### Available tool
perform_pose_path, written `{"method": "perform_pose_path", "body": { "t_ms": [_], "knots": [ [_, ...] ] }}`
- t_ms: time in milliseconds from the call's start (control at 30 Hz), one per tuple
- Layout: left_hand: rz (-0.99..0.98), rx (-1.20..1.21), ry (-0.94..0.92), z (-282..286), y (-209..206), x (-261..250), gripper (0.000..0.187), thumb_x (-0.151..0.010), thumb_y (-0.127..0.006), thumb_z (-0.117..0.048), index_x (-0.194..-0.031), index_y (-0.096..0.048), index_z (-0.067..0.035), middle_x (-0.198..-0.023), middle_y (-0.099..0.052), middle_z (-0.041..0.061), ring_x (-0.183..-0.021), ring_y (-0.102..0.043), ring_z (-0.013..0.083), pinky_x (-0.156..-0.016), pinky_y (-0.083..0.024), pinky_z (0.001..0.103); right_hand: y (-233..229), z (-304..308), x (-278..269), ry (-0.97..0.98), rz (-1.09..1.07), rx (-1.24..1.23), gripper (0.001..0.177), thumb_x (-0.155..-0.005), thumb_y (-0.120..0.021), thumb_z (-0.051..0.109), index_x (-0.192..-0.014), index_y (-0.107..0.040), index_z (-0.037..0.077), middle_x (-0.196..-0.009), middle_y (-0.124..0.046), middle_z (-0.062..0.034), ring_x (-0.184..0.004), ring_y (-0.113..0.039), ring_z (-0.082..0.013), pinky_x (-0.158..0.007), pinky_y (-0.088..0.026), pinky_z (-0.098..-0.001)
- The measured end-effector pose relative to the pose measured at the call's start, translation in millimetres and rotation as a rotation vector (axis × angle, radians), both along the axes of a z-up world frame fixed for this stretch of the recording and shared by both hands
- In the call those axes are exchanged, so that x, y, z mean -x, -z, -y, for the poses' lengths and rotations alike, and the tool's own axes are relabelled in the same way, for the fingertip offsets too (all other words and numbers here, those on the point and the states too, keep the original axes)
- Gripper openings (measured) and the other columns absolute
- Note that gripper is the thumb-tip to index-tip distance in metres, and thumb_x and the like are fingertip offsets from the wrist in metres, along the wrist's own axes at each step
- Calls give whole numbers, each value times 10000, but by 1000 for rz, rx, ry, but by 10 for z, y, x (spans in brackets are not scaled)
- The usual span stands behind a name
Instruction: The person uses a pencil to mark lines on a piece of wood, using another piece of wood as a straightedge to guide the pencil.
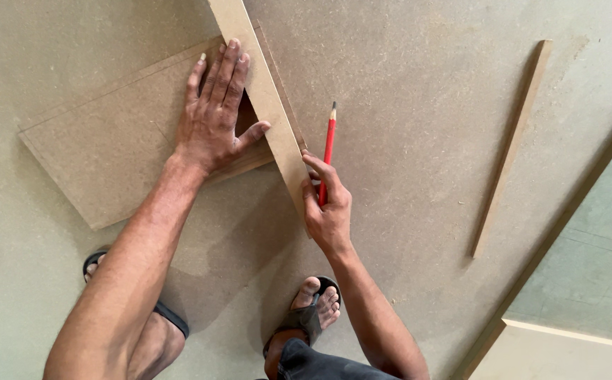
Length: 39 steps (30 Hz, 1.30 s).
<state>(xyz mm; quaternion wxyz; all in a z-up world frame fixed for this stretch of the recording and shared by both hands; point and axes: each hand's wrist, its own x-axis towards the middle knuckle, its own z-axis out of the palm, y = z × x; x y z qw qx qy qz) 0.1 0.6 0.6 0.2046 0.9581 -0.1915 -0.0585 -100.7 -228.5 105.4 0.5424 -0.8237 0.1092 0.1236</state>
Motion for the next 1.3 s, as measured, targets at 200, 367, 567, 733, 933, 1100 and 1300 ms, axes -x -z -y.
{"method": "perform_pose_path", "body": {
  "t_ms": [200, 367, 567, 733, 933, 1100, 1300],
  "knots": [
    [-10, -19, 1, 2, -3, 8, 1034, -986, -309, -875, -1698, -68, -166, -1774, -86, 79, -1654, -149, 233, -1373, -121, 527, 45, 13, 4, 6, 16, 0, 403, -995, -594, -48, -1366, -600, 109, -1399, -688, -87, -1097, -722, -177, -956, -583, -326],
    [-1, -20, -6, 13, 0, 4, 1045, -972, -316, -883, -1697, -76, -171, -1773, -91, 74, -1651, -152, 229, -1372, -124, 526, 63, 35, -2, -22, 36, 6, 419, -984, -585, -65, -1366, -596, 107, -1427, -674, -101, -1108, -713, -188, -968, -576, -333],
    [3, -24, -4, 11, 0, 9, 1048, -973, -320, -886, -1700, -81, -170, -1772, -96, 75, -1649, -159, 236, -1369, -143, 534, 58, 43, 3, -21, 18, 13, 422, -974, -584, -70, -1357, -602, 107, -1430, -675, -95, -1119, -719, -194, -981, -579, -344],
    [14, -25, -3, 13, 10, 3, 1047, -974, -318, -889, -1700, -78, -172, -1772, -94, 75, -1648, -164, 239, -1367, -150, 536, 63, 51, 4, -42, 24, 12, 422, -972, -574, -66, -1354, -598, 112, -1452, -656, -98, -1162, -713, -209, -1002, -582, -357],
    [17, -26, 0, 10, 16, 6, 1045, -978, -320, -882, -1702, -74, -169, -1773, -92, 78, -1650, -167, 245, -1367, -152, 541, 72, 53, -1, -51, 32, 26, 409, -976, -583, -49, -1349, -605, 120, -1455, -655, -92, -1155, -725, -208, -991, -595, -355],
    [31, -21, 2, 7, 27, -5, 1041, -981, -324, -879, -1697, -67, -168, -1769, -85, 82, -1647, -159, 246, -1362, -145, 540, 59, 40, -4, -47, 25, 35, 412, -974, -582, -50, -1349, -607, 117, -1454, -656, -94, -1169, -725, -212, -1000, -590, -362],
    [21, -18, -2, 17, -6, 9, 1037, -985, -329, -877, -1701, -70, -172, -1773, -92, 76, -1651, -162, 242, -1370, -147, 535, 51, 42, -4, -46, 33, 31, 413, -973, -579, -58, -1348, -611, 113, -1451, -658, -98, -1181, -723, -220, -1017, -585, -360]
  ]
}}
